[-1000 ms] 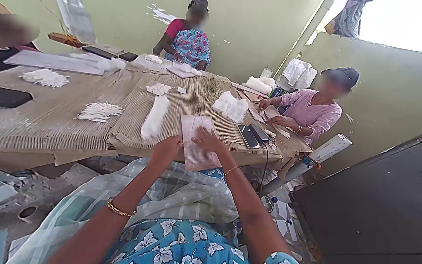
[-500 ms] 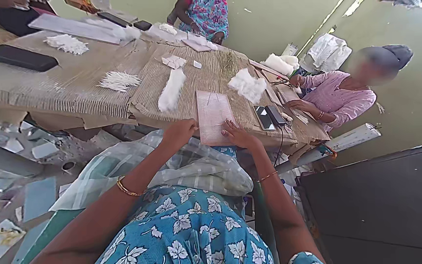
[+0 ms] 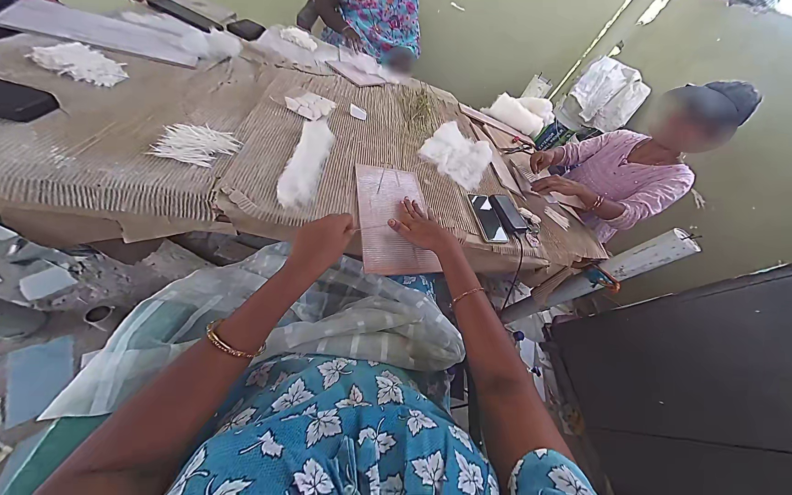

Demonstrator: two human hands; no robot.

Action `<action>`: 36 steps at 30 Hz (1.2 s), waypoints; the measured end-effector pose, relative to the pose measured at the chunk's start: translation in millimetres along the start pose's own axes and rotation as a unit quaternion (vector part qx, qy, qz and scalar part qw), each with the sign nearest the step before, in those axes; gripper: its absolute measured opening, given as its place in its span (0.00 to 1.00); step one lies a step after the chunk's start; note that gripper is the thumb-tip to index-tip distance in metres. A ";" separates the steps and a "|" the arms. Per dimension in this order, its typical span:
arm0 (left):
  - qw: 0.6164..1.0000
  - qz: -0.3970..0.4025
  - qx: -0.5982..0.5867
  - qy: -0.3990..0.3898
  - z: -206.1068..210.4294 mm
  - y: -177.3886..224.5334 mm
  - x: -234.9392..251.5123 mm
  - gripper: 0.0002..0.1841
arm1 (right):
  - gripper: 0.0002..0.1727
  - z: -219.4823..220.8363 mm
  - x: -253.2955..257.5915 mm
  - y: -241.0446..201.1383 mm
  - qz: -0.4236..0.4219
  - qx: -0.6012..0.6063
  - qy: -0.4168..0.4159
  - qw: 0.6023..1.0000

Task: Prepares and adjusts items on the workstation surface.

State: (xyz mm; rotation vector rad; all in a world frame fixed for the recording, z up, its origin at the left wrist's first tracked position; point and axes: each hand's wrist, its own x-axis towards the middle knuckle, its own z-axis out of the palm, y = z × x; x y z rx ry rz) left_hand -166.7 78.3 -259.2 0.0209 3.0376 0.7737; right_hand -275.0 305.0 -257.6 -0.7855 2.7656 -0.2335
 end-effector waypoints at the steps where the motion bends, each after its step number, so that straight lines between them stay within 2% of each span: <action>1: 1.000 0.002 -0.004 -0.005 1.0 0.1 -4.3 0.13 | 0.49 3.5 -9.2 -0.7 -0.004 -0.001 0.004 1.000; 6: 0.997 0.041 -0.061 -0.024 6.2 -1.5 -22.8 0.12 | 0.44 -1.9 -69.8 -14.1 0.010 0.006 -0.044 0.999; 9: 0.993 0.065 -0.100 -0.015 8.5 -6.3 -21.1 0.11 | 0.41 -17.2 -82.7 -11.0 0.008 0.049 -0.080 0.996; 14: 0.996 0.040 -0.078 0.007 -3.1 2.0 1.1 0.12 | 0.45 -26.3 -40.3 1.6 -0.035 0.077 0.025 0.996; 18: 1.000 0.002 -0.024 -0.008 -6.3 5.4 14.0 0.13 | 0.46 -25.5 -4.5 -13.0 -0.033 0.064 0.041 0.997; 22: 0.999 -0.007 -0.034 -0.016 -2.8 -0.3 11.3 0.12 | 0.50 5.9 18.1 -9.3 -0.038 0.002 0.049 0.998; 26: 0.998 0.004 -0.060 -0.024 4.5 -3.5 1.8 0.13 | 0.49 16.7 -9.5 -6.5 -0.044 -0.015 0.046 0.998; 33: 0.989 0.065 -0.131 -0.007 15.3 -8.4 -24.7 0.12 | 0.44 4.3 -88.6 -14.3 -0.029 -0.006 -0.053 0.998; 36: 0.992 0.042 -0.121 -0.003 6.1 -4.5 -25.1 0.13 | 0.44 -2.6 -91.5 -1.9 -0.058 0.030 0.015 0.998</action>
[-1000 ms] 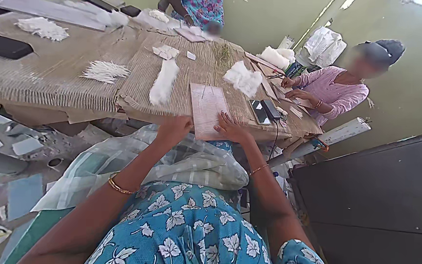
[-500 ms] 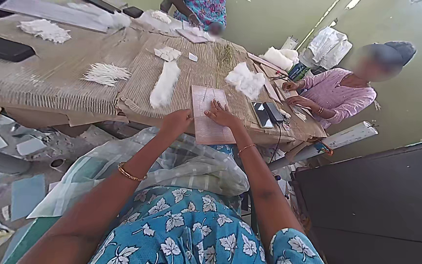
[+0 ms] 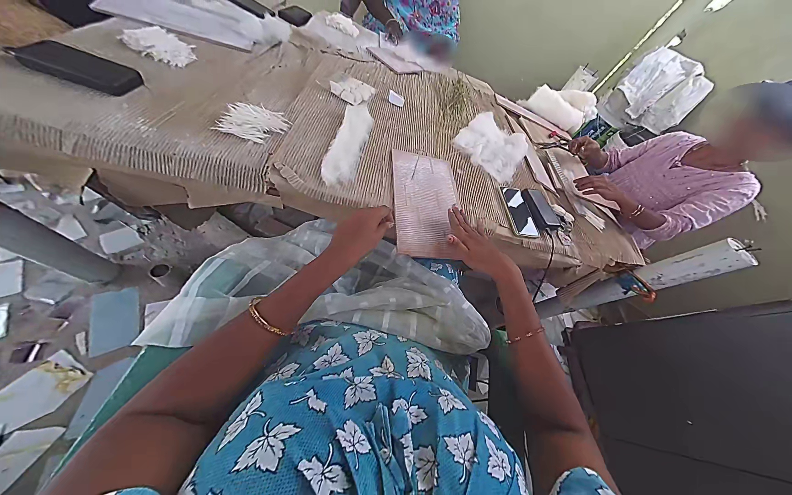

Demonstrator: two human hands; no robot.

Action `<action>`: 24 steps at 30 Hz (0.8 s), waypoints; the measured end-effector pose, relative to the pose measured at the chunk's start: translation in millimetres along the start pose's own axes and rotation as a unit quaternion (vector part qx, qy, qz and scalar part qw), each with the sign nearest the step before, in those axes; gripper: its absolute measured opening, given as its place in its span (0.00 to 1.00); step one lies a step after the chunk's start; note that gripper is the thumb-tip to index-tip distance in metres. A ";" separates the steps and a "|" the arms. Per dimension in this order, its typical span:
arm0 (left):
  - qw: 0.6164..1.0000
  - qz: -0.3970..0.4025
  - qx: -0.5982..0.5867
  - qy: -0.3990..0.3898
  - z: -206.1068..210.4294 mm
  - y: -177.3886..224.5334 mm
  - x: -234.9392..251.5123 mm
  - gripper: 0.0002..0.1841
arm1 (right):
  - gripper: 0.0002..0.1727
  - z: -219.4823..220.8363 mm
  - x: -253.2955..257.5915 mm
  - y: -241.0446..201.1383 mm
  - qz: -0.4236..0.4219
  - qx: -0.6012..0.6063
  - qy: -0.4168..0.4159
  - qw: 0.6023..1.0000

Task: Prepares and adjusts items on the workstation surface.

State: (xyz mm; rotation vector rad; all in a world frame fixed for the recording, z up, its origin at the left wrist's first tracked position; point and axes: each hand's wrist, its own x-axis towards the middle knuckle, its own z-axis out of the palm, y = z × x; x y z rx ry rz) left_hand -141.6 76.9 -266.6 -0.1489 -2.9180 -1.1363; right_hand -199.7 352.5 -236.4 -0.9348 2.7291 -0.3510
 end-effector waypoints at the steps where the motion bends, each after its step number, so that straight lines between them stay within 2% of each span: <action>1: 1.000 -0.009 0.014 0.006 -2.5 2.6 3.7 0.14 | 0.44 -5.2 2.5 2.9 -0.005 0.004 0.034 0.999; 4: 0.998 -0.020 0.056 0.024 -8.6 5.0 19.4 0.14 | 0.45 -21.9 25.8 6.6 -0.005 0.014 0.084 0.996; 8: 0.994 -0.038 0.096 0.033 -13.6 5.9 31.7 0.14 | 0.45 -16.6 82.4 21.1 0.013 0.004 0.018 1.000; 11: 0.993 -0.045 0.108 0.030 -13.1 1.1 26.5 0.14 | 0.47 2.5 94.0 26.9 0.016 -0.026 0.021 0.999; 16: 0.994 -0.048 0.102 0.013 -5.6 -3.5 10.4 0.14 | 0.46 6.3 61.9 17.0 0.032 -0.072 -0.009 0.997; 20: 0.994 -0.055 0.094 -0.029 -3.8 10.7 -0.4 0.16 | 0.43 -0.6 18.6 -0.4 0.054 -0.080 -0.046 0.994; 22: 0.994 -0.052 0.090 -0.037 -3.4 15.4 -3.1 0.16 | 0.42 -7.2 8.5 -0.9 0.062 -0.075 -0.072 0.993; 24: 0.993 -0.052 0.096 -0.033 -5.4 17.4 -1.0 0.17 | 0.41 -18.1 8.8 0.2 0.056 -0.066 -0.063 0.994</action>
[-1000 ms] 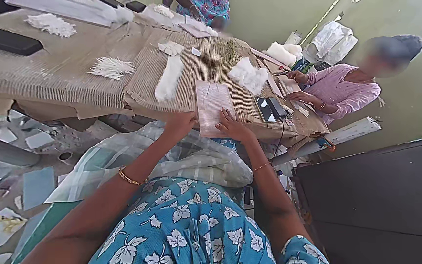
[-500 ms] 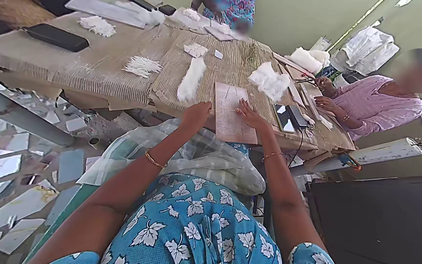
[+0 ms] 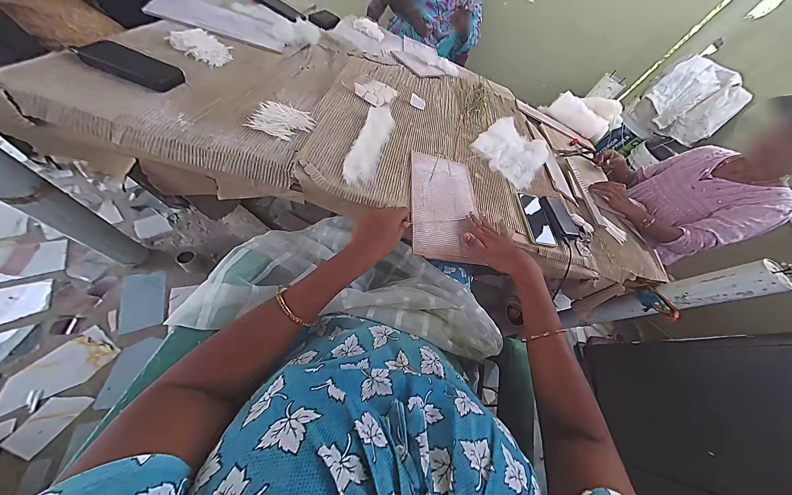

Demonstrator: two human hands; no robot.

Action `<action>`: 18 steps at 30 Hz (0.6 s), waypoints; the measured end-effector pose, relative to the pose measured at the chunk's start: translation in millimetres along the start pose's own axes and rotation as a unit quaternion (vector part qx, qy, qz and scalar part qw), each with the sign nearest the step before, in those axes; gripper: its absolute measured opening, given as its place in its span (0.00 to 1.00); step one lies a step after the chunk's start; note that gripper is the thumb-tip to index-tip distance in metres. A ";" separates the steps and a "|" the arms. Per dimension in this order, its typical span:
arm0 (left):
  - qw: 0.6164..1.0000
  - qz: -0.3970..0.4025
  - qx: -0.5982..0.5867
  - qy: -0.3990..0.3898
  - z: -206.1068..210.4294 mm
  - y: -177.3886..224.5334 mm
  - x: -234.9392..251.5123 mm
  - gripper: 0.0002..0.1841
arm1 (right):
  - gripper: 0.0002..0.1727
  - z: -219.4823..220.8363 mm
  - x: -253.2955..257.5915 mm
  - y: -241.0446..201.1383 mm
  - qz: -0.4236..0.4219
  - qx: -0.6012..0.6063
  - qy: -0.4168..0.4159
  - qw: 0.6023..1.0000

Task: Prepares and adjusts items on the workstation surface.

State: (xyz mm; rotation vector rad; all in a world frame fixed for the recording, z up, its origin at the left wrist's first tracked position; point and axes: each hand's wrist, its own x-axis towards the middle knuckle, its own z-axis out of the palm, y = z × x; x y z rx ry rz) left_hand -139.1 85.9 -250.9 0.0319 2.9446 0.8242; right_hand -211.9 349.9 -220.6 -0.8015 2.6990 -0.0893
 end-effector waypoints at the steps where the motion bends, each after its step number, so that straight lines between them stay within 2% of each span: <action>1: 1.000 0.001 0.007 0.009 -1.7 -0.6 3.2 0.16 | 0.40 -6.1 3.6 0.5 -0.004 0.002 0.016 1.000; 5: 0.997 0.004 0.055 0.060 -10.9 -6.6 25.0 0.14 | 0.44 -20.3 52.9 8.3 -0.032 0.011 0.053 0.998; 10: 0.995 -0.004 0.083 0.054 -19.6 -14.6 37.4 0.15 | 0.47 -1.1 108.6 12.4 -0.036 0.020 0.046 0.998; 13: 0.994 0.000 0.093 0.062 -13.9 -18.7 33.9 0.14 | 0.46 4.4 96.6 6.0 -0.021 0.008 0.040 0.999; 18: 0.994 -0.001 0.097 0.050 -1.3 -12.6 12.7 0.14 | 0.41 6.0 35.9 -1.8 0.000 -0.028 0.013 1.000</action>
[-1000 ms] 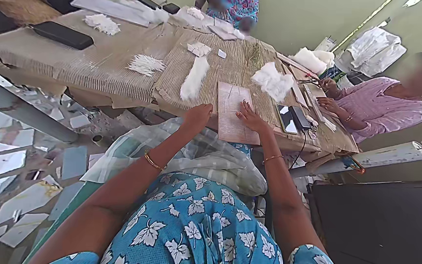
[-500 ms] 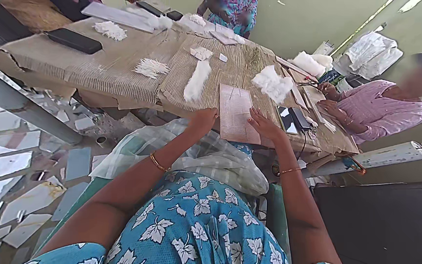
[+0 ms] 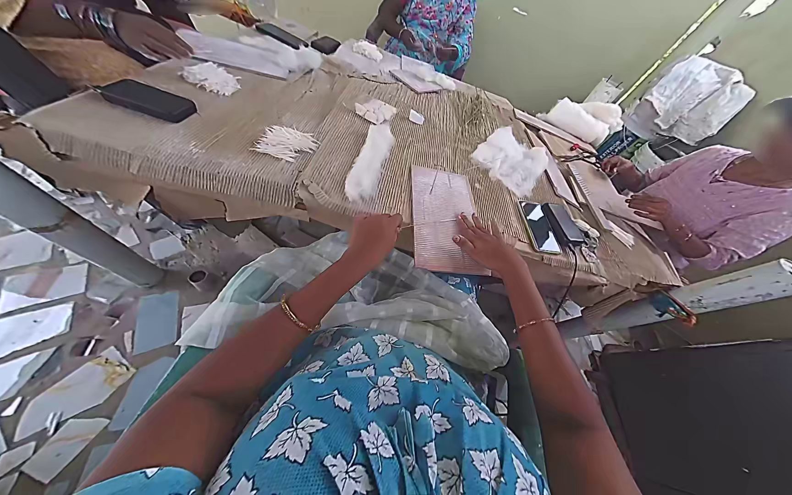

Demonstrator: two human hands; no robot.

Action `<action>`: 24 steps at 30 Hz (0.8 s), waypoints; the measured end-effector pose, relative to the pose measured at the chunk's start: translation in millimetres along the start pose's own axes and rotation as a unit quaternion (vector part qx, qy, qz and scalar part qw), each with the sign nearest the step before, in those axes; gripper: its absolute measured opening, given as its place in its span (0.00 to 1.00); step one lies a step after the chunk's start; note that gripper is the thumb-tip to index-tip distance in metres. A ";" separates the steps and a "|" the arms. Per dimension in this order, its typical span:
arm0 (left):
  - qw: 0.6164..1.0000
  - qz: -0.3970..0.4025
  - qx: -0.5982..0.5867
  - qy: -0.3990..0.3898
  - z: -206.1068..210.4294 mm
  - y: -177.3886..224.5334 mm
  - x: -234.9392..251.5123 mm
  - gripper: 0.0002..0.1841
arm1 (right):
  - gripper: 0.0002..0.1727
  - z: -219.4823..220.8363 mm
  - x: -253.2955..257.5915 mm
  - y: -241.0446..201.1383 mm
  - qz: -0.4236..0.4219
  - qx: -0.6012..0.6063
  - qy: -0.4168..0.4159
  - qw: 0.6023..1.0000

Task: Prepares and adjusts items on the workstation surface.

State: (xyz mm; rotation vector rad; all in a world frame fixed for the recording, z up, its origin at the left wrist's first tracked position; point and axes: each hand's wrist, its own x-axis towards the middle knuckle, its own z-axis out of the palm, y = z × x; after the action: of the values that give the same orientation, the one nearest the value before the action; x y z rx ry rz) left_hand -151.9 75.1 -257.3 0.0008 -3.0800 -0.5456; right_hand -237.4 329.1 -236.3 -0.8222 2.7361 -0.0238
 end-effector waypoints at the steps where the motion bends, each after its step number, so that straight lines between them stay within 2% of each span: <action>1: 1.000 0.004 -0.010 0.006 3.9 0.1 -5.5 0.14 | 0.41 1.1 -12.1 1.8 0.004 -0.002 -0.007 1.000; 3: 0.997 0.017 -0.062 0.029 10.3 -4.8 -18.7 0.14 | 0.40 4.1 -34.0 8.0 0.000 0.036 0.004 0.999; 5: 0.990 0.015 -0.136 0.026 13.1 -11.7 -31.4 0.14 | 0.39 15.5 -51.9 15.0 -0.019 0.150 0.096 0.984; 7: 0.976 -0.001 -0.219 -0.003 10.3 -16.2 -38.0 0.16 | 0.37 22.5 -58.6 10.7 -0.021 0.301 0.216 0.929; 9: 0.960 -0.005 -0.280 -0.010 9.7 -21.2 -43.9 0.17 | 0.32 22.2 -55.3 -5.6 -0.007 0.417 0.271 0.867; 11: 0.950 -0.004 -0.311 -0.005 6.9 -25.3 -48.9 0.17 | 0.25 18.8 -45.3 -24.0 0.001 0.510 0.276 0.815; 14: 0.945 0.006 -0.327 0.007 -2.5 -30.2 -52.7 0.16 | 0.17 6.2 -27.3 -55.1 0.027 0.658 0.261 0.706; 16: 0.944 0.011 -0.331 0.009 -9.2 -34.1 -55.9 0.15 | 0.14 0.8 -16.8 -73.3 0.035 0.716 0.250 0.651; 19: 0.938 0.018 -0.346 0.013 -13.0 -41.7 -59.7 0.15 | 0.10 -2.1 -4.5 -95.0 0.033 0.753 0.244 0.610; 24: 0.931 0.019 -0.365 0.015 -14.2 -50.5 -61.9 0.12 | 0.08 -2.8 4.1 -114.6 0.023 0.774 0.253 0.581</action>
State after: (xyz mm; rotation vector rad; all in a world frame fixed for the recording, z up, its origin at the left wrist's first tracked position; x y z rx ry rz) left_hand -89.9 22.9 -262.1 -0.0574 -2.6377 -1.6137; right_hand -179.8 230.7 -223.6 -0.0955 1.7711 -2.4374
